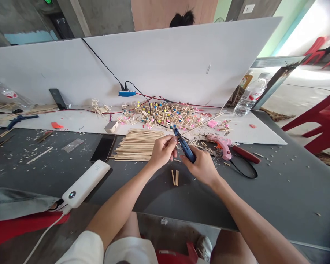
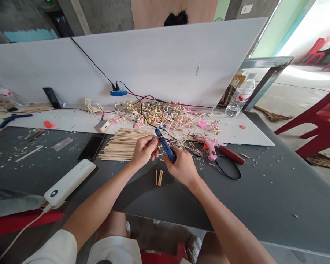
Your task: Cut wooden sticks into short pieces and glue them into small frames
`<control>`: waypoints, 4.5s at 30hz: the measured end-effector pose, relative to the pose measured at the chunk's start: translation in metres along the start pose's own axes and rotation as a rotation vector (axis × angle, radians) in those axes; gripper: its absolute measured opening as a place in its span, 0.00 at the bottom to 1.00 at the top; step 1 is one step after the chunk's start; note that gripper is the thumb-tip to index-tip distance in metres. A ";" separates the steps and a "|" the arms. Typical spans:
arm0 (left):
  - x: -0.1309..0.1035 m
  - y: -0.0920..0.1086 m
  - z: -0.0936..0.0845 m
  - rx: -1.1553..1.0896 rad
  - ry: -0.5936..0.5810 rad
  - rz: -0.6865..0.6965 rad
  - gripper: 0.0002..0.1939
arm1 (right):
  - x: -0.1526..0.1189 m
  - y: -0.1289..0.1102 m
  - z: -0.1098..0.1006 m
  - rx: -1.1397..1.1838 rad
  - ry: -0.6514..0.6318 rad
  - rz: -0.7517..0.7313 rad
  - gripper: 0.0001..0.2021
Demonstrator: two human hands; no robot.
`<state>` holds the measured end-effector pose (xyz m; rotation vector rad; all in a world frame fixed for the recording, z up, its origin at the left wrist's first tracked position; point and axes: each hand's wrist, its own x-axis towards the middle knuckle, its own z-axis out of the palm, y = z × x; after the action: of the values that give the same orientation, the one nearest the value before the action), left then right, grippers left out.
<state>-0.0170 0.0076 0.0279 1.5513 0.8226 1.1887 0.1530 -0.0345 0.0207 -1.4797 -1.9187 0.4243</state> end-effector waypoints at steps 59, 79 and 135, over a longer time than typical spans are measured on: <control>0.003 -0.005 -0.003 0.083 0.065 0.025 0.17 | -0.001 0.001 -0.001 -0.018 -0.080 0.057 0.10; 0.004 0.003 -0.014 0.161 -0.055 -0.015 0.19 | 0.001 0.005 -0.004 -0.069 -0.073 0.024 0.09; 0.018 -0.045 -0.015 1.004 -0.206 0.116 0.11 | 0.023 0.048 -0.010 0.189 0.057 0.306 0.10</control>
<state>-0.0237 0.0411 -0.0090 2.4964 1.2996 0.6621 0.1916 0.0001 0.0050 -1.6421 -1.5634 0.6742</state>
